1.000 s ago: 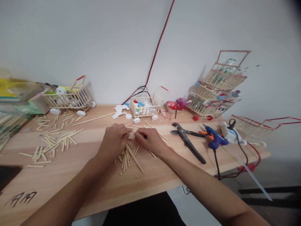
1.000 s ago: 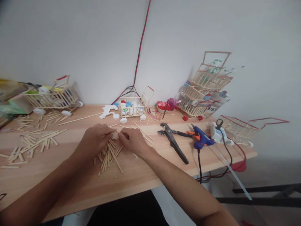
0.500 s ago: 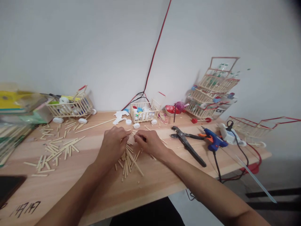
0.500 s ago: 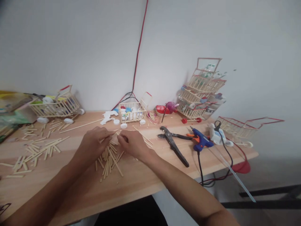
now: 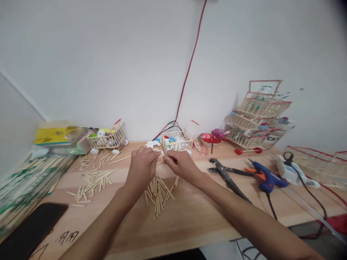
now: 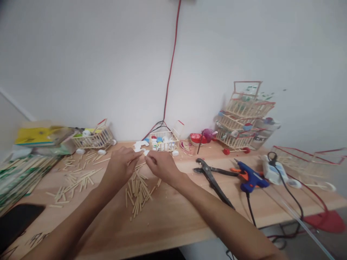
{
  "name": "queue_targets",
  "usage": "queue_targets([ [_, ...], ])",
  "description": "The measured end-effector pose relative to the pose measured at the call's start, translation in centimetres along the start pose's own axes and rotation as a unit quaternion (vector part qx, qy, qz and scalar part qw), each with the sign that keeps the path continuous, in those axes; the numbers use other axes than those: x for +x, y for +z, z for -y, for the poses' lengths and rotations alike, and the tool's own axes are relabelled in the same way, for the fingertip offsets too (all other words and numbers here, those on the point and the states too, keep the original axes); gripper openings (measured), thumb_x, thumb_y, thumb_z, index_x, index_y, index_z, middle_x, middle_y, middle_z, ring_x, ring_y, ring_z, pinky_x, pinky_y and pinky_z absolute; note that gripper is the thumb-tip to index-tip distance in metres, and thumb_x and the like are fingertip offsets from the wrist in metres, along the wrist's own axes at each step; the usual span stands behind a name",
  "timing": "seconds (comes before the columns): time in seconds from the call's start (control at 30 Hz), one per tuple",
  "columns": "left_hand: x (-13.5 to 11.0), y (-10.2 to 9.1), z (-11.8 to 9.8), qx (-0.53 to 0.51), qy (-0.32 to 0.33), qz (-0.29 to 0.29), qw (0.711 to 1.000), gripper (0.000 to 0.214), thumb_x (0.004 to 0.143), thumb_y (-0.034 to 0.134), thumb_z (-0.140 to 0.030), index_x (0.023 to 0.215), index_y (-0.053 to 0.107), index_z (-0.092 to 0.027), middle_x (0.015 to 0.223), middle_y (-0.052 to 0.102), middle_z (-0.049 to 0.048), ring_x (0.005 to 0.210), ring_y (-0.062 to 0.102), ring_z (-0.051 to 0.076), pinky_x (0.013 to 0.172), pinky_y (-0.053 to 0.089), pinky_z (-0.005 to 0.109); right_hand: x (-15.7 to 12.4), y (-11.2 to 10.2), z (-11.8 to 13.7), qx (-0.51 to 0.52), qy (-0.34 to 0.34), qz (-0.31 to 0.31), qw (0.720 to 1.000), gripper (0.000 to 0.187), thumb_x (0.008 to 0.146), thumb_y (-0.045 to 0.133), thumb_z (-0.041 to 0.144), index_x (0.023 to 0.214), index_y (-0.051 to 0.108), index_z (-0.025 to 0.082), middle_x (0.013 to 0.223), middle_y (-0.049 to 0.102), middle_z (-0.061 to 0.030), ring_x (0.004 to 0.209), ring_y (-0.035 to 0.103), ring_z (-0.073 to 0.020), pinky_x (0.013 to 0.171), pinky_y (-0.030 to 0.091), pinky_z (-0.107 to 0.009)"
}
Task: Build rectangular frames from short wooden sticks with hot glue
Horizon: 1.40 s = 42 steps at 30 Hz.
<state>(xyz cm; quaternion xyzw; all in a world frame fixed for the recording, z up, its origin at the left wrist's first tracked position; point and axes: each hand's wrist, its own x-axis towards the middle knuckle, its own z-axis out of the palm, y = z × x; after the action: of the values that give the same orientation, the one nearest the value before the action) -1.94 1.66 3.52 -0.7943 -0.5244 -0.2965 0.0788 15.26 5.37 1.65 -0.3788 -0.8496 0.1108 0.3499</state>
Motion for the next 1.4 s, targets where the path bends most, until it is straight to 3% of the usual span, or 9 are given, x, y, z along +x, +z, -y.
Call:
queue_targets([
  [0.23,0.6,0.4,0.0,0.012,0.009,0.003,1.0,0.026,0.088,0.05,-0.017,0.103,0.07,-0.023,0.085,0.067,0.0045,0.082,0.054,0.022,0.07,0.033,0.036,-0.1,0.6,-0.8,0.007,0.0,-0.009,1.0,0.028,0.091,0.044,0.026,0.064,0.047,0.017,0.057,0.045,0.0032,0.056,0.04,-0.0096,0.056,0.024,-0.023],
  [0.53,-0.4,1.5,-0.4,0.002,0.007,0.042,0.999,0.025,0.089,0.047,-0.015,0.1,0.068,-0.022,0.084,0.066,0.005,0.085,0.053,0.023,0.074,0.035,0.037,-1.6,1.0,-1.2,-0.005,0.036,0.024,0.999,0.032,0.091,0.044,0.027,0.06,0.043,0.017,0.055,0.043,0.0036,0.053,0.038,-0.0092,0.054,0.023,-0.023],
  [0.77,-1.1,1.6,0.1,-0.027,-0.005,0.045,0.999,0.024,0.09,0.047,-0.016,0.099,0.068,-0.022,0.079,0.064,0.0045,0.082,0.052,0.022,0.074,0.036,0.038,-1.8,1.2,-0.6,-0.008,0.051,0.052,0.997,0.03,0.092,0.044,0.027,0.065,0.052,0.016,0.058,0.052,0.0014,0.054,0.043,-0.0095,0.054,0.023,-0.023],
  [1.17,-1.3,2.4,0.4,-0.032,0.001,0.038,0.999,0.024,0.089,0.048,-0.013,0.101,0.068,-0.021,0.082,0.065,0.0047,0.084,0.053,0.022,0.075,0.036,0.038,-1.8,1.5,-1.0,-0.016,0.048,0.035,0.998,0.027,0.09,0.045,0.025,0.066,0.053,0.016,0.059,0.054,0.0008,0.055,0.044,-0.0095,0.055,0.024,-0.023],
  [1.4,-1.2,2.5,0.4,-0.051,-0.006,0.035,0.998,0.026,0.089,0.048,-0.014,0.104,0.068,-0.022,0.084,0.066,0.005,0.086,0.054,0.022,0.076,0.037,0.037,-1.8,1.4,-1.1,-0.007,0.06,0.056,0.997,0.029,0.091,0.044,0.026,0.066,0.054,0.016,0.061,0.056,-0.0002,0.055,0.045,-0.0098,0.054,0.024,-0.023],
])
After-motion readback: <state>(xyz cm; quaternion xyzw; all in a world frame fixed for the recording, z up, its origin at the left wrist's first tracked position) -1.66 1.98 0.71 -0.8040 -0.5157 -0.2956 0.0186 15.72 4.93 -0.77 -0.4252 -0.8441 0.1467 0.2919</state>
